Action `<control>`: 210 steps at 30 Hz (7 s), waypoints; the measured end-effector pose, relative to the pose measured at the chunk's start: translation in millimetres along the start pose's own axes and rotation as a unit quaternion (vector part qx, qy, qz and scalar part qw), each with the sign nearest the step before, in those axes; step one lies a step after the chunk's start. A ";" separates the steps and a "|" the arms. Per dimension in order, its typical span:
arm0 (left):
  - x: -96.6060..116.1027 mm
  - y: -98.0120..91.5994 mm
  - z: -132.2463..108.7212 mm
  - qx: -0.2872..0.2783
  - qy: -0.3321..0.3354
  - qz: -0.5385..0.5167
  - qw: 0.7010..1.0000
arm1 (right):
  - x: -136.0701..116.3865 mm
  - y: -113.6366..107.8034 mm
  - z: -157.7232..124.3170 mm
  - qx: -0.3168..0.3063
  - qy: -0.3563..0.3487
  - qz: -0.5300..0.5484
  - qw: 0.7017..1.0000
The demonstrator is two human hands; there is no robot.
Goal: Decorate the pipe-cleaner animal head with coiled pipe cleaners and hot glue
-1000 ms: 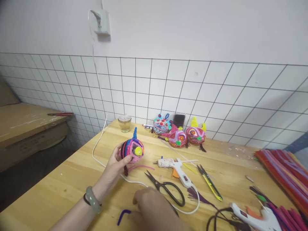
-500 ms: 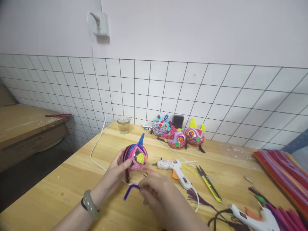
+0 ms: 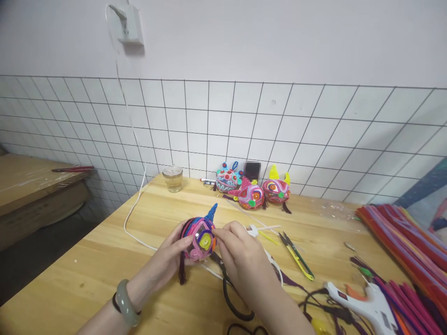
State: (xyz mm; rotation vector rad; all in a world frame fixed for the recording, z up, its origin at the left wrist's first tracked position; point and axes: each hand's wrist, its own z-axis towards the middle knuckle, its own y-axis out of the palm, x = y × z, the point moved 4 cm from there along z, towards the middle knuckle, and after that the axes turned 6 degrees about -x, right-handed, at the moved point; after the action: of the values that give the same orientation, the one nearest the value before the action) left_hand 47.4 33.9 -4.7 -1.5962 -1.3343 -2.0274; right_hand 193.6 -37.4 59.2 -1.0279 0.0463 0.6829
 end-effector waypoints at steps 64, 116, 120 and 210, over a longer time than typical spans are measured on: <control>-4.8 -8.0 2.9 0.010 0.028 0.036 0.999 | -1.6 16.3 -1.3 -0.026 -0.006 -0.057 0.998; -9.5 2.6 1.1 -0.015 0.039 0.002 0.999 | -5.7 21.5 -7.7 -0.063 -0.056 -0.188 0.979; -9.2 2.1 1.3 0.000 0.039 -0.002 0.999 | -7.5 19.2 -6.5 -0.040 -0.061 -0.188 0.979; -12.2 6.0 0.9 -0.002 0.011 -0.093 0.996 | -9.1 18.9 -6.4 -0.025 -0.087 -0.200 0.976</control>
State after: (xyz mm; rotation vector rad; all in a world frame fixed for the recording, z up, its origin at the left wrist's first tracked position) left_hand 56.6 27.2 -12.3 -1.4973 -1.5236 -2.1457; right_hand 177.9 -40.8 44.3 -0.9850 -0.3246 0.4042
